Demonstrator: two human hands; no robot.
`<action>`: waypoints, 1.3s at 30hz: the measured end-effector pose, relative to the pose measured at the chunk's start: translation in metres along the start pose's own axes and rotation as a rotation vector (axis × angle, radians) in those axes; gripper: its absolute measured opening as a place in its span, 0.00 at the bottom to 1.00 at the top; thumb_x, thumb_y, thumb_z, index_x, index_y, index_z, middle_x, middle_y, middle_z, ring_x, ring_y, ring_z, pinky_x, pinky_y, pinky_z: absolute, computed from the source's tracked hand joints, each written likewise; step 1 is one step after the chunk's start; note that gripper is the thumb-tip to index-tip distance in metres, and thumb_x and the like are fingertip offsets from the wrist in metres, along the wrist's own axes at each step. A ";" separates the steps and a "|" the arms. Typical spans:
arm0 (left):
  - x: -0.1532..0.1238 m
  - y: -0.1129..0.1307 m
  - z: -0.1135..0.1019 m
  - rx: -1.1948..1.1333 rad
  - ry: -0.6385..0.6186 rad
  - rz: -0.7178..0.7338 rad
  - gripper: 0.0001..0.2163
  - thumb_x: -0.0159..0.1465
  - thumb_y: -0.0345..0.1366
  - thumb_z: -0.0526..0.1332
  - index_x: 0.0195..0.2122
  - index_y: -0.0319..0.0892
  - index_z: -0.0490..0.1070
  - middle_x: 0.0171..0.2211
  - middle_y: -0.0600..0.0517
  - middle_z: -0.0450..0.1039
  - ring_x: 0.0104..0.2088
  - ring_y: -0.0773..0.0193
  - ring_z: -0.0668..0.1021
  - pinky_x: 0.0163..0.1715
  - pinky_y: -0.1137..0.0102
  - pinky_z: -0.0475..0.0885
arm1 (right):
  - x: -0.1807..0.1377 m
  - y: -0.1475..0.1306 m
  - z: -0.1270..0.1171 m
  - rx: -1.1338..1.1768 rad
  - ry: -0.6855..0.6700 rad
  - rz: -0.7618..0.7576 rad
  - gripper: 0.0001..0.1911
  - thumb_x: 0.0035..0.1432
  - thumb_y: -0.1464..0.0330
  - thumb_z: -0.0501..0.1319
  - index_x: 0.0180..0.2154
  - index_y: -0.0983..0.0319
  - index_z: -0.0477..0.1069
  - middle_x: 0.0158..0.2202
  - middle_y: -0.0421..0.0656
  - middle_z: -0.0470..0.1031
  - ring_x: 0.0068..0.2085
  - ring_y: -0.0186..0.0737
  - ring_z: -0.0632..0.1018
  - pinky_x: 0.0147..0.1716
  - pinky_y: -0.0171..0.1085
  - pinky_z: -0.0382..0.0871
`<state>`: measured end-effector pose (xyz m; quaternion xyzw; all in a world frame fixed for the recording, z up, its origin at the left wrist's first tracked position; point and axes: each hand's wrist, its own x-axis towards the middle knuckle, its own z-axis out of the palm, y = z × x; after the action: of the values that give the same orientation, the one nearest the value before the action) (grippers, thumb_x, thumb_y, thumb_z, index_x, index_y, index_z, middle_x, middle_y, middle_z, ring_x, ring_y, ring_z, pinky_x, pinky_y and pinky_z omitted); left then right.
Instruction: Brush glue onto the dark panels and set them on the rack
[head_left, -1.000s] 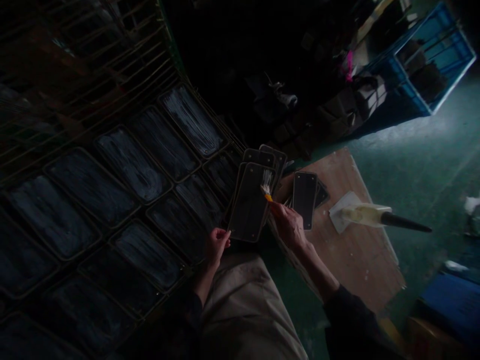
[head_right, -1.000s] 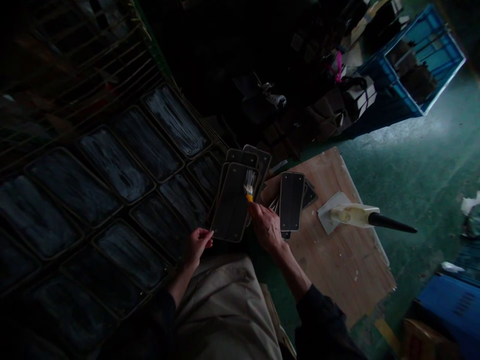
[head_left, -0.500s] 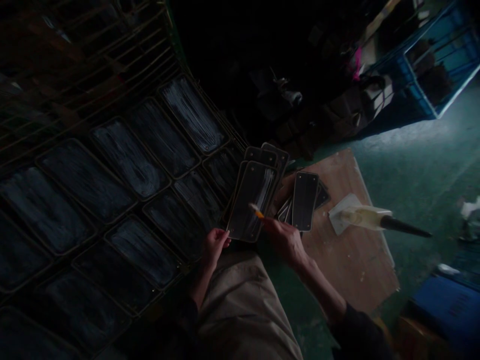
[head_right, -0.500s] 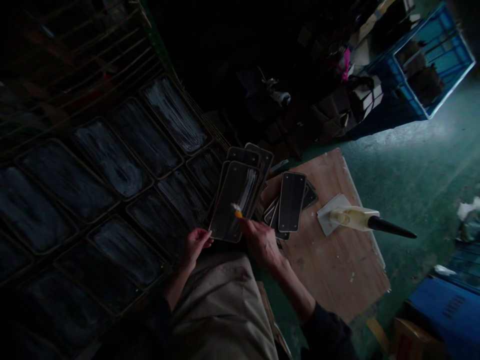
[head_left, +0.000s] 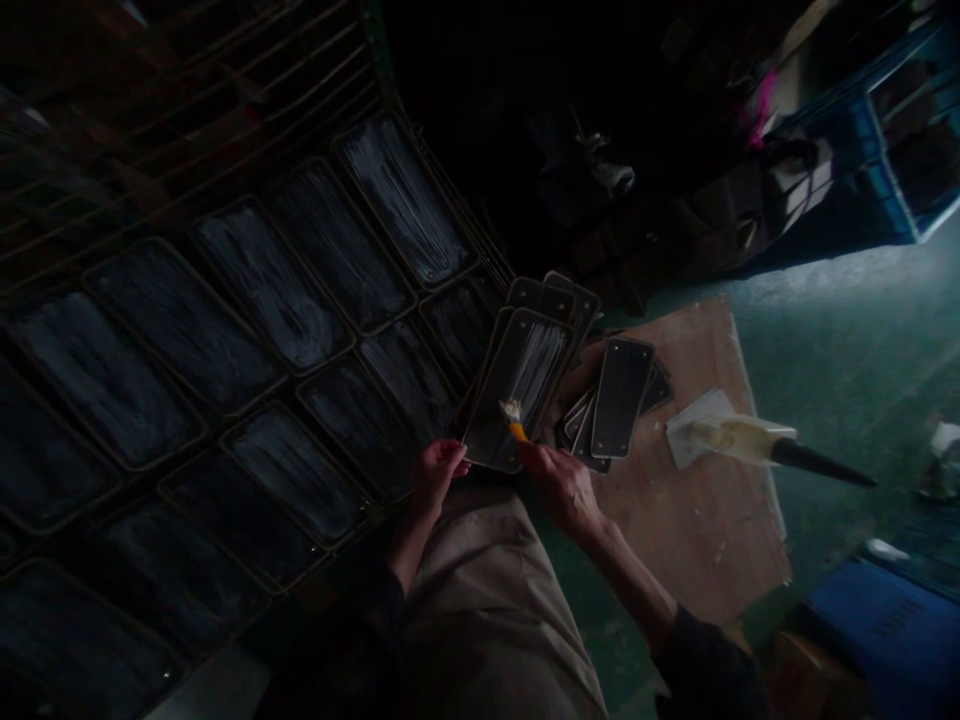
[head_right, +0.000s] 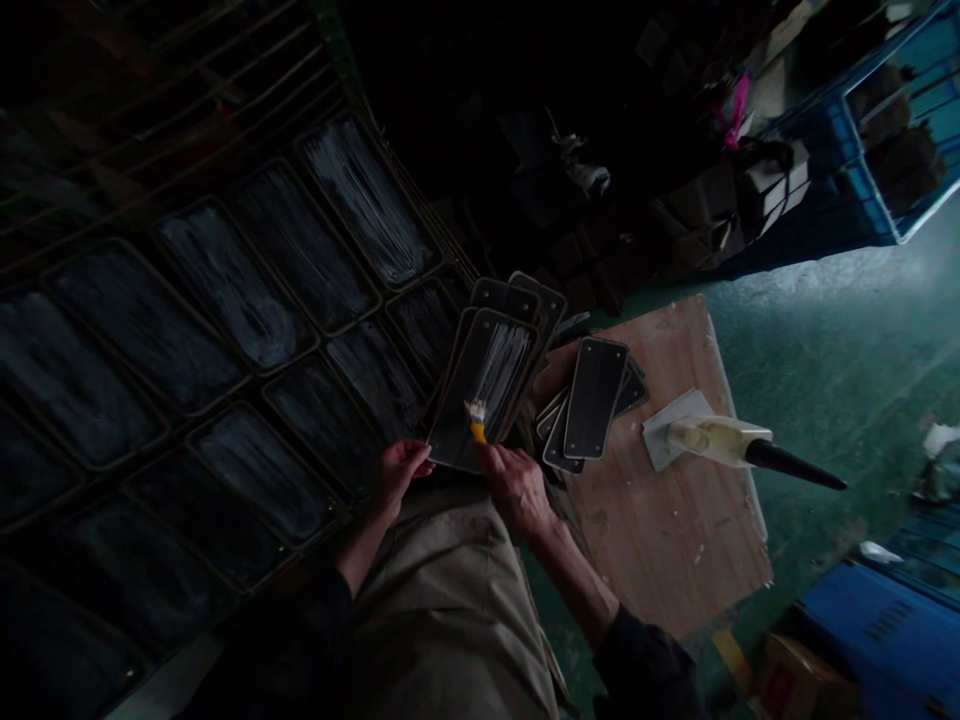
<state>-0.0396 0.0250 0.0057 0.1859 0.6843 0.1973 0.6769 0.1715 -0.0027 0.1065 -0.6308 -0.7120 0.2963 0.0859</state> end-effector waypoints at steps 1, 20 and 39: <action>0.000 0.000 0.000 -0.011 -0.005 0.000 0.16 0.50 0.42 0.70 0.33 0.36 0.70 0.23 0.52 0.74 0.22 0.66 0.78 0.22 0.74 0.75 | -0.012 -0.009 0.006 0.032 -0.033 -0.003 0.13 0.68 0.71 0.48 0.50 0.62 0.66 0.31 0.42 0.72 0.29 0.35 0.71 0.30 0.34 0.58; 0.001 -0.003 -0.003 -0.084 -0.034 0.016 0.18 0.48 0.43 0.71 0.32 0.36 0.71 0.22 0.52 0.75 0.22 0.66 0.79 0.21 0.74 0.75 | 0.106 0.035 -0.041 -0.054 0.296 0.035 0.13 0.68 0.68 0.50 0.49 0.62 0.69 0.37 0.43 0.76 0.33 0.35 0.75 0.31 0.32 0.61; 0.001 -0.005 -0.004 -0.069 -0.043 0.048 0.17 0.50 0.43 0.70 0.32 0.36 0.71 0.24 0.52 0.75 0.23 0.67 0.79 0.24 0.73 0.76 | -0.044 -0.036 0.035 0.397 -0.055 0.206 0.12 0.67 0.70 0.51 0.51 0.59 0.67 0.36 0.42 0.77 0.34 0.35 0.77 0.33 0.31 0.67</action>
<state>-0.0436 0.0212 0.0025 0.1830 0.6577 0.2329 0.6926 0.1320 -0.0565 0.1085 -0.6625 -0.5738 0.4548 0.1581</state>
